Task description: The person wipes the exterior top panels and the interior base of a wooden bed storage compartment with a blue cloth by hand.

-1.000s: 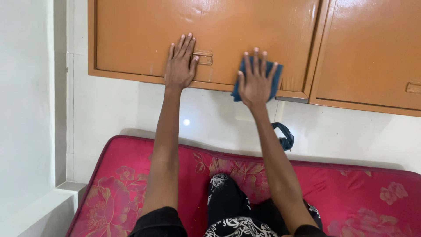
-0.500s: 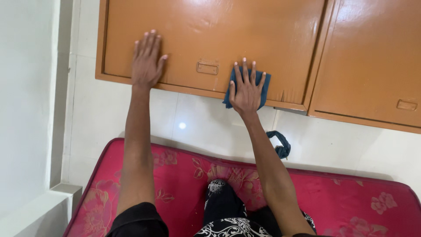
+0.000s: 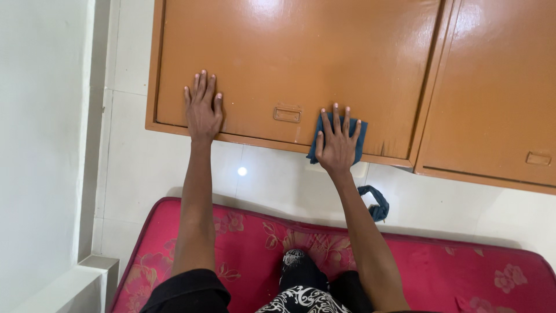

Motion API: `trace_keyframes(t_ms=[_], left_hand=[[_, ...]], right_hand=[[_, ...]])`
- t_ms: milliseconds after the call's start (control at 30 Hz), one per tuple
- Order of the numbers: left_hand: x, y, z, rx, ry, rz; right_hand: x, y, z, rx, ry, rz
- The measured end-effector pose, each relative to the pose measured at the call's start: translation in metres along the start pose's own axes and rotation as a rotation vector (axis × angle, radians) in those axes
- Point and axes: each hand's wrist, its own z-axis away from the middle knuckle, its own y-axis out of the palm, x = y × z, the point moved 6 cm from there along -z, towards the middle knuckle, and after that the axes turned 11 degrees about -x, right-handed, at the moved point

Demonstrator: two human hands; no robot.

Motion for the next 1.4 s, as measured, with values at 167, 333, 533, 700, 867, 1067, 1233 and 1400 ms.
trace_keyframes(t_ms=[167,333,533,700,867,1067,1233,1400], left_hand=[[0.005,0.000,0.001,-0.031,0.017,-0.002],[0.001,-0.002,-0.001,-0.030,0.015,-0.021],[0.000,-0.009,-0.001,-0.047,-0.023,0.072],[0.002,-0.010,-0.003,-0.096,-0.018,0.104],[0.006,-0.016,-0.001,-0.154,-0.001,0.115],[0.007,-0.013,-0.003,-0.182,0.031,0.116],[0.013,0.000,0.003,-0.153,0.009,0.131],[0.014,0.015,-0.003,-0.096,0.061,0.014]], right_hand=[[0.005,-0.004,-0.001,0.000,-0.011,-0.028],[0.004,-0.002,-0.002,0.028,0.021,0.003],[0.015,0.018,0.000,0.051,0.041,0.047],[0.013,0.020,0.001,0.024,0.042,0.034],[0.018,0.019,-0.003,-0.028,0.018,0.033],[0.015,0.019,-0.003,-0.078,0.047,-0.006],[0.014,0.015,0.003,-0.074,0.039,0.019],[0.018,0.012,-0.002,-0.059,0.008,0.071]])
